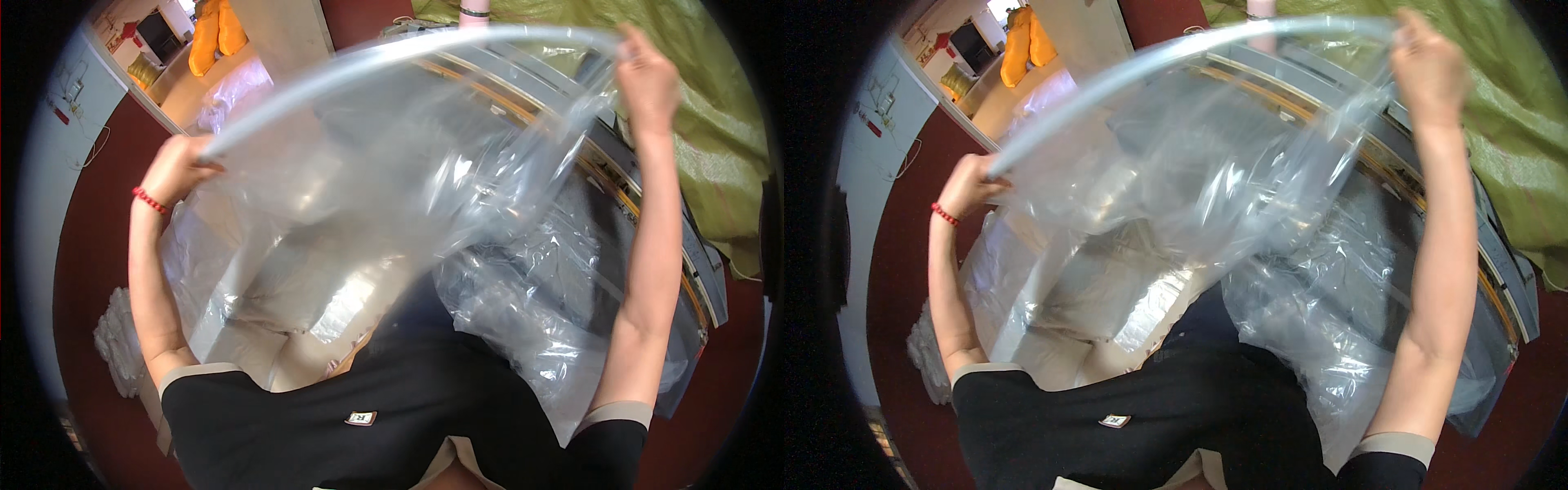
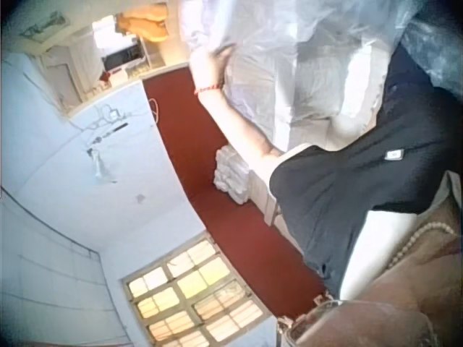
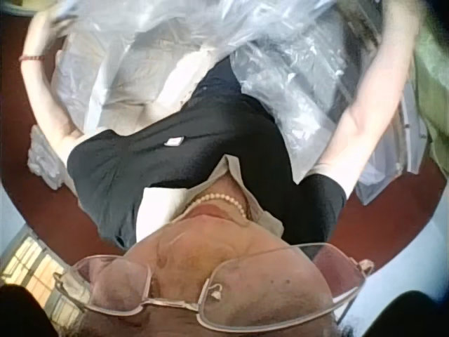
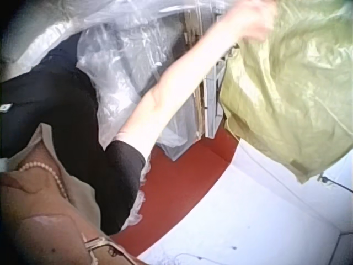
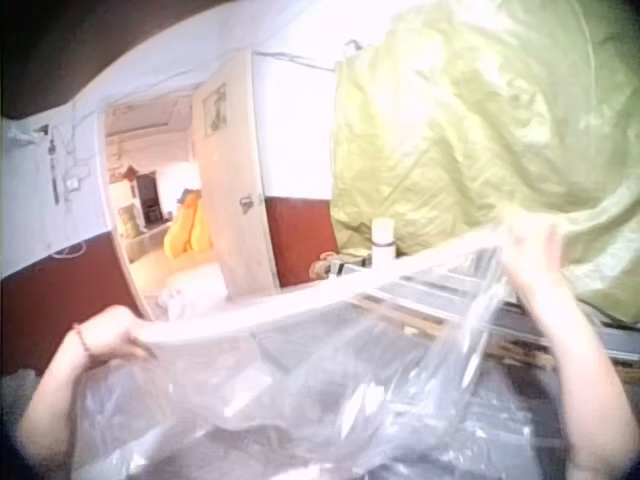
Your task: Manually applying and smoothing layers of transparent plastic film onto a large industrial machine component.
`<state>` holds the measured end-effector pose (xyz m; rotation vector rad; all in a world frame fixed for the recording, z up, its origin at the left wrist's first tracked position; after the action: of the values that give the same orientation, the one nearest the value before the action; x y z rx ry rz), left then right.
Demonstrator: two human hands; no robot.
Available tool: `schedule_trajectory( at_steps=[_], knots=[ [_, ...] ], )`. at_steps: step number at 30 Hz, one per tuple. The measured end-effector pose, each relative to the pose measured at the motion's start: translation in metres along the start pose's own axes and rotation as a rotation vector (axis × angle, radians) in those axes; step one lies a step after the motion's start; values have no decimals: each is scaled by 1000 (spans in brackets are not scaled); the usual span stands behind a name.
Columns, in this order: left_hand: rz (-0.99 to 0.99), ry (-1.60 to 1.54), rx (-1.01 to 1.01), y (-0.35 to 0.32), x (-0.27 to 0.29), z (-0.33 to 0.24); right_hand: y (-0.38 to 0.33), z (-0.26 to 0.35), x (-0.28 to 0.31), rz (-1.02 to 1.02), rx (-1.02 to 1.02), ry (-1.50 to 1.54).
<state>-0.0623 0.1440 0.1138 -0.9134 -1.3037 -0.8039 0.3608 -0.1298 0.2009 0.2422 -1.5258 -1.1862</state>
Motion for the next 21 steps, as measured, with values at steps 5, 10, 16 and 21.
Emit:
schedule_trajectory(
  at_steps=[5,10,16,21],
  knots=[
    [-1342,81,627,-203,57,55,-20,-10,46,-368,294,277],
    [-702,-129,684,-231,-141,96,-146,61,-71,876,685,189],
    [1002,-218,453,-232,-354,54,-185,-9,-44,977,557,66],
    [655,77,360,-52,-180,-29,-193,-13,-1,744,604,46]
  ],
)
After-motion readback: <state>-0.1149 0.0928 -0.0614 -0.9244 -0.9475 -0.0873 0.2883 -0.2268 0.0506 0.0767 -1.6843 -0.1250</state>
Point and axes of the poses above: each hand's wrist, its own y-axis towards the middle knuckle, its own x-axis out of the back of the hand, z = x × y, the point moved 9 cm from there along y, towards the middle knuckle, and after that the axes turned 12 degrees about z, right-handed, at the moved point
